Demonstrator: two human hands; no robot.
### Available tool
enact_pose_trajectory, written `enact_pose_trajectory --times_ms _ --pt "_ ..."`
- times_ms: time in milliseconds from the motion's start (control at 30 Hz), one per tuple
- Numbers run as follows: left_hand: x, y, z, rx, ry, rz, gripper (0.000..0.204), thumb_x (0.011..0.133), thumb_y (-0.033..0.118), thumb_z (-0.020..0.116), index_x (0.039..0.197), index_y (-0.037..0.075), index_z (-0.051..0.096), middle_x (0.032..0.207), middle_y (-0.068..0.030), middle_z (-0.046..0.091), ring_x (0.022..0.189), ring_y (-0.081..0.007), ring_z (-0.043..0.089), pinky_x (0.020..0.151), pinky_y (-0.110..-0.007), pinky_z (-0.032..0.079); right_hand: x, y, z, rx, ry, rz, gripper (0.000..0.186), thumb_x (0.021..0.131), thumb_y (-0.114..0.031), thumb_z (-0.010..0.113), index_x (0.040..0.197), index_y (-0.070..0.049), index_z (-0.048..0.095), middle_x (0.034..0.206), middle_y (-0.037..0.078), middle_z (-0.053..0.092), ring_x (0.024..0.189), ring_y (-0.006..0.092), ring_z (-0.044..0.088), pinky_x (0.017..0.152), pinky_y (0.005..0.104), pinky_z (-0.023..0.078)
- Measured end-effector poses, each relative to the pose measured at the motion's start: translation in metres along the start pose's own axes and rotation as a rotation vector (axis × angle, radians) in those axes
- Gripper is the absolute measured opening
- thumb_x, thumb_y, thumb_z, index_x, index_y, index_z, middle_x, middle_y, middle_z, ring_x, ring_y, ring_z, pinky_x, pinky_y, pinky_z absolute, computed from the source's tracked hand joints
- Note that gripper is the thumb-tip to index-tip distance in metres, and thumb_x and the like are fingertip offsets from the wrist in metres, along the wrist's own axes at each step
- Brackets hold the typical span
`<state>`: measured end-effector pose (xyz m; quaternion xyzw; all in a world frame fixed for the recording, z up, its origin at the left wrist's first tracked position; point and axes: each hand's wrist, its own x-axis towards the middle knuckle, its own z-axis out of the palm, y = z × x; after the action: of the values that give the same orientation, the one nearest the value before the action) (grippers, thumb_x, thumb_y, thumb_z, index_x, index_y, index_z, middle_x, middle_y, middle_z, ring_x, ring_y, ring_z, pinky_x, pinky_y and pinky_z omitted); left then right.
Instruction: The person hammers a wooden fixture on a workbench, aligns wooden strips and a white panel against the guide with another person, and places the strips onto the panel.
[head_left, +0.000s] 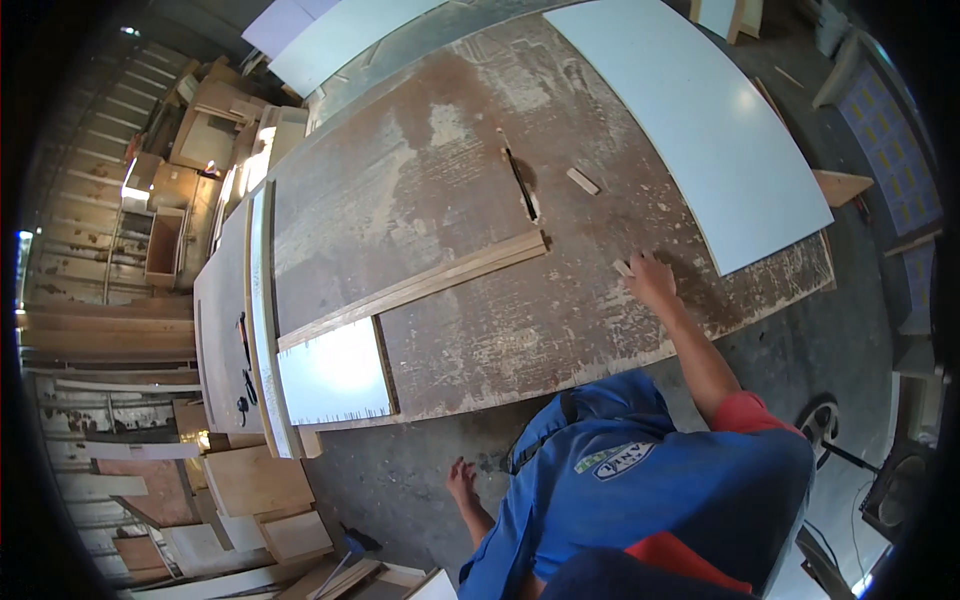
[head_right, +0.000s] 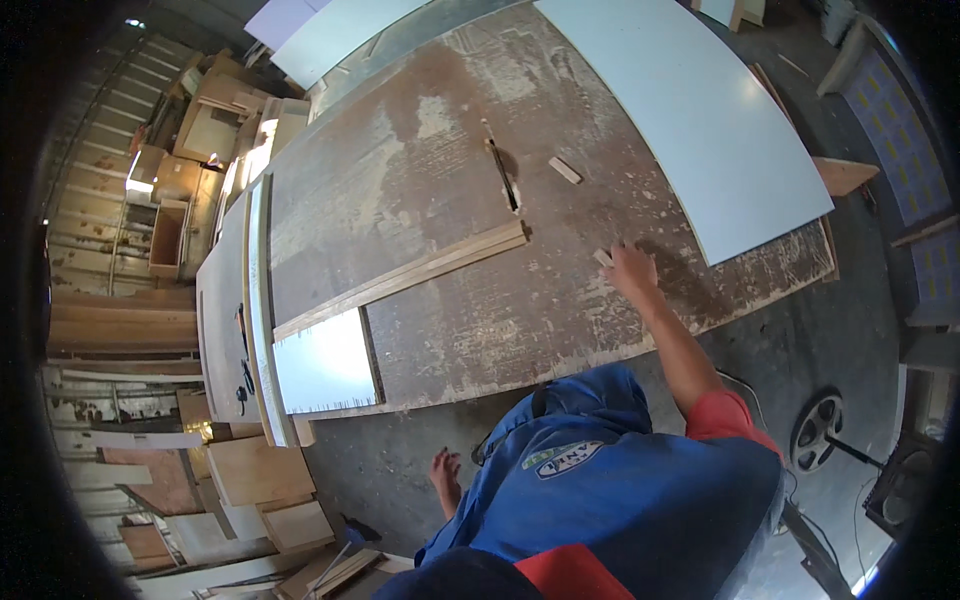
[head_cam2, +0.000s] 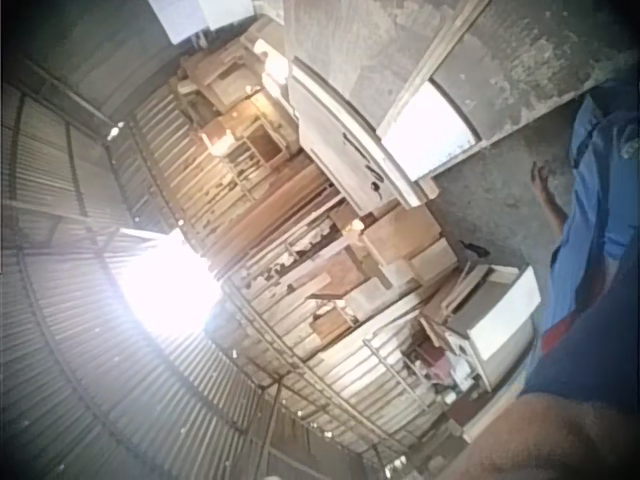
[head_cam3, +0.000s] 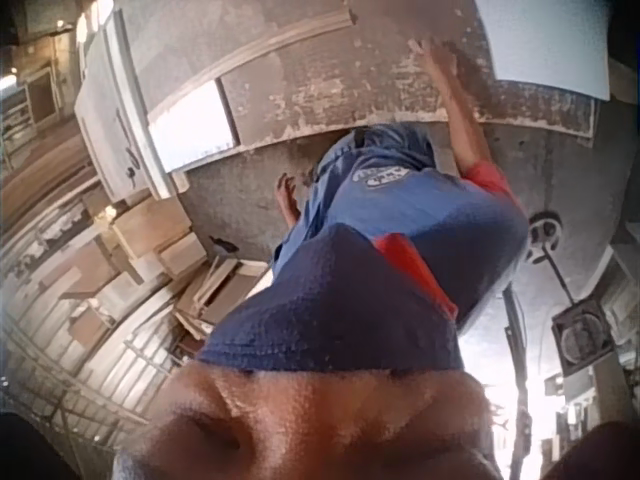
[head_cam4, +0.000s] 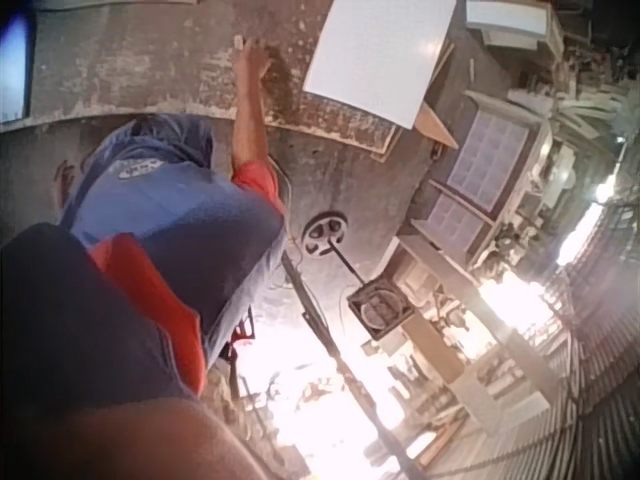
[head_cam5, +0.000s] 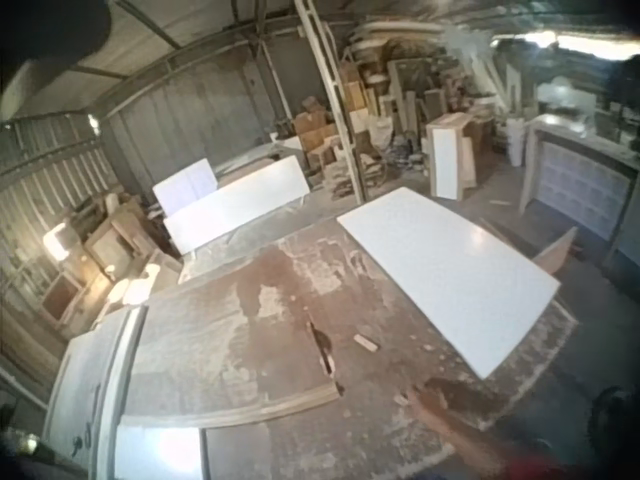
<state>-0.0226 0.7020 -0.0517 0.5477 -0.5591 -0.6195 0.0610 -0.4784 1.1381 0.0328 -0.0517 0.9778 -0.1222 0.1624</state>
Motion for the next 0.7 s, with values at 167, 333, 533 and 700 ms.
enact_pose_trajectory --times_ms 167,333,533,700 --pt "-0.070 -0.072 -0.016 0.241 -0.145 -0.263 0.028 0.094 0.024 0.063 0.113 0.004 0.067 0.101 -0.0128 0.071 0.091 -0.0210 0.069 0.080 -0.032 0.053 0.072 -0.011 -0.005 0.427 0.325 0.166 0.030 0.096 -0.033 0.059 0.107 -0.006 0.056 0.099 0.021 0.069 0.097 0.0386 0.067 0.078 0.0521 0.052" --pt "-0.113 -0.106 -0.006 0.328 -0.202 -0.346 0.028 0.094 0.024 0.063 0.113 0.004 0.067 0.100 -0.0117 0.071 0.090 -0.0209 0.069 0.077 -0.031 0.052 0.170 -0.026 -0.019 0.328 0.446 0.052 0.036 0.094 -0.039 0.062 0.106 -0.005 0.057 0.092 0.019 0.070 0.089 0.0387 0.069 0.072 0.0502 0.054" --pt "-0.121 -0.115 -0.009 0.312 -0.208 -0.340 0.028 0.094 0.024 0.062 0.114 0.004 0.066 0.098 -0.0104 0.072 0.089 -0.0207 0.070 0.074 -0.030 0.051 0.112 -0.048 -0.024 0.506 0.210 -0.182 0.031 0.097 -0.036 0.061 0.102 -0.005 0.057 0.087 0.014 0.067 0.080 0.0279 0.067 0.070 0.0424 0.052" --pt "-0.080 -0.120 -0.021 0.231 -0.262 -0.265 0.028 0.094 0.024 0.062 0.114 0.005 0.066 0.096 -0.0093 0.072 0.087 -0.0205 0.070 0.072 -0.028 0.051 -0.099 -0.020 0.023 1.273 -0.731 -0.126 0.023 0.101 -0.031 0.059 0.101 -0.009 0.055 0.078 -0.001 0.057 0.067 0.0075 0.053 0.057 0.0246 0.043"
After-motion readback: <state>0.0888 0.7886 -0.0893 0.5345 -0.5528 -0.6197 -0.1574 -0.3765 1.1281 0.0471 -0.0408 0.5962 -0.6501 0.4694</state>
